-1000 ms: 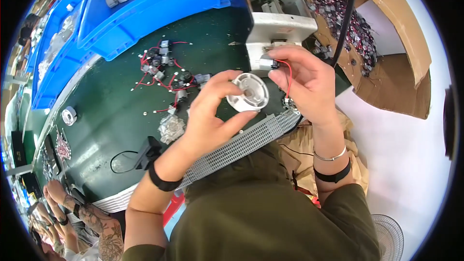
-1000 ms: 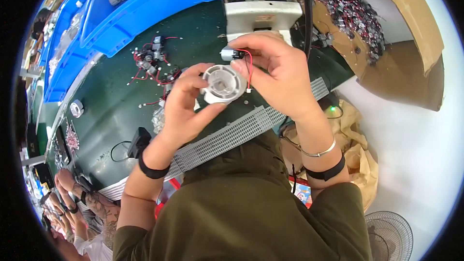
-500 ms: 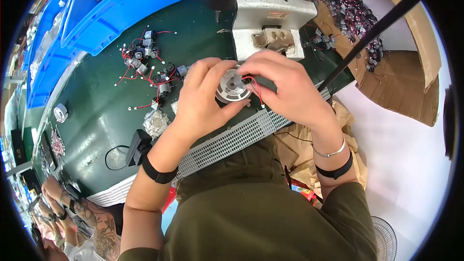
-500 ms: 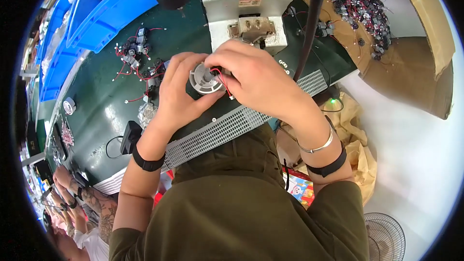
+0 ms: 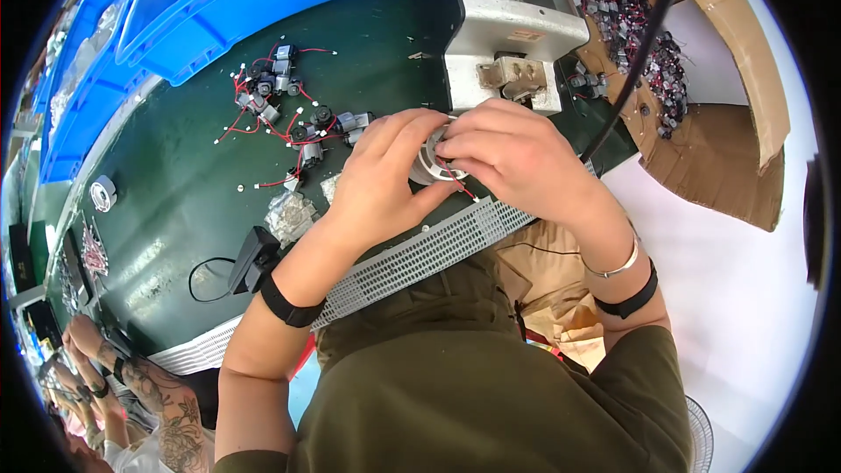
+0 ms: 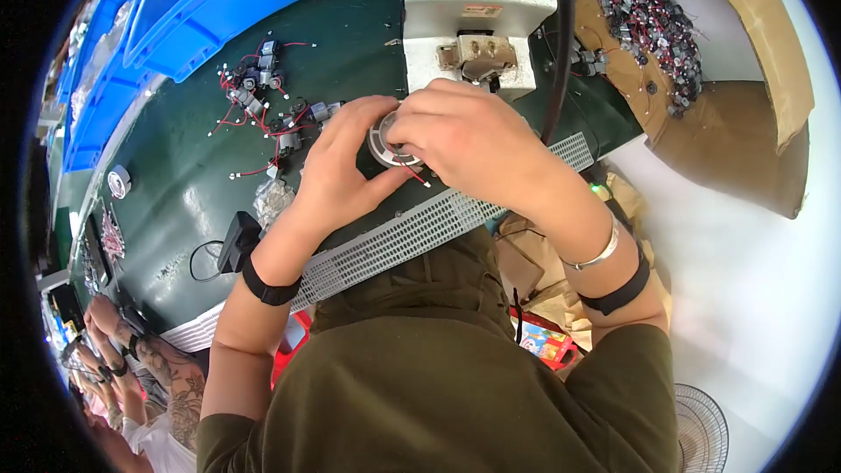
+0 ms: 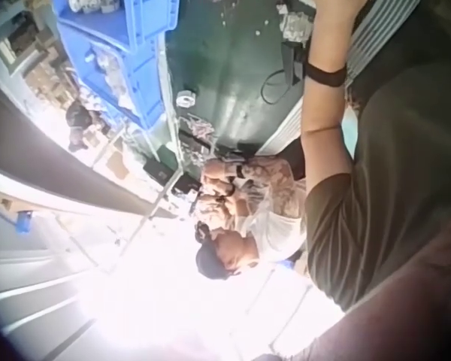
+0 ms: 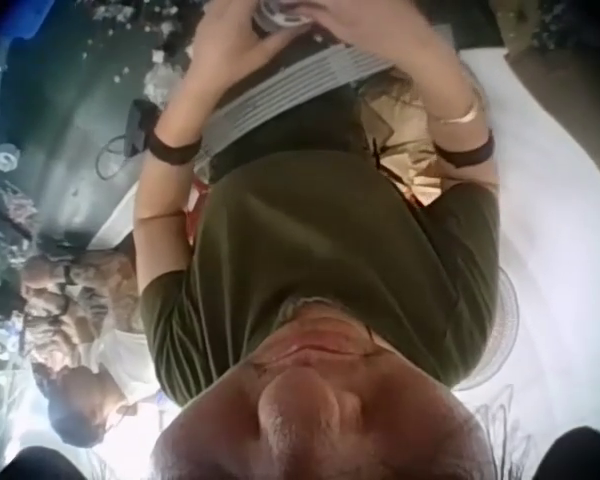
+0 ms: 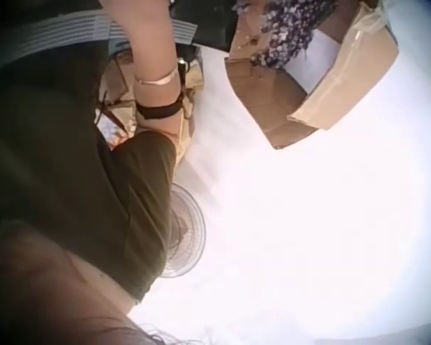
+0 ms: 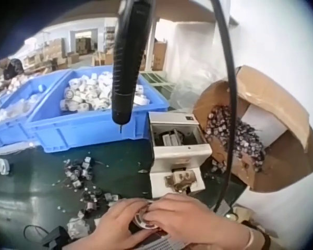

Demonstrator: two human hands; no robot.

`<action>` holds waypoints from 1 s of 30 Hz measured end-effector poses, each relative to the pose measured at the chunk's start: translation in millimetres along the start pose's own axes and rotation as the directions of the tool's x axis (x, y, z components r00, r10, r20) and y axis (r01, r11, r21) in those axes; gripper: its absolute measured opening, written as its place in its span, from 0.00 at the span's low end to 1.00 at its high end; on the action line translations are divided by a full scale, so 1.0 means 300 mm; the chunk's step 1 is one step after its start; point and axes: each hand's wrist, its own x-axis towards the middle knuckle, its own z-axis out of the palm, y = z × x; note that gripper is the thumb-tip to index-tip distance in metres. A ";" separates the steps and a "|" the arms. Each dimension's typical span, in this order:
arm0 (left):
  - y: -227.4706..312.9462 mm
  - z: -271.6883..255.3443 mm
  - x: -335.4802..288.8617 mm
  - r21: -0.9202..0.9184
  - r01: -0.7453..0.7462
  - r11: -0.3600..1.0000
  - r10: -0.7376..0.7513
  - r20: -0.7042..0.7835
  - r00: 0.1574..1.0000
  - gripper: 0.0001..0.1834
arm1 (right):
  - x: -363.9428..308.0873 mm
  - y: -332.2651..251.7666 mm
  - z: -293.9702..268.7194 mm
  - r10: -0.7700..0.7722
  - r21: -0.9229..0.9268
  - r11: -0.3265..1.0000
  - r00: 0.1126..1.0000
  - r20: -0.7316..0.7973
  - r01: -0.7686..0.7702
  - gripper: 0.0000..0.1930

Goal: Assembling small circular electronic components into housings using an electric screwdriver at a factory workbench.

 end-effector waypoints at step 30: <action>0.011 -0.053 0.011 0.085 -0.211 0.974 0.212 -0.006 0.977 0.33 | 0.278 -0.022 -0.117 0.181 0.322 0.940 0.631 -0.754 0.115 0.17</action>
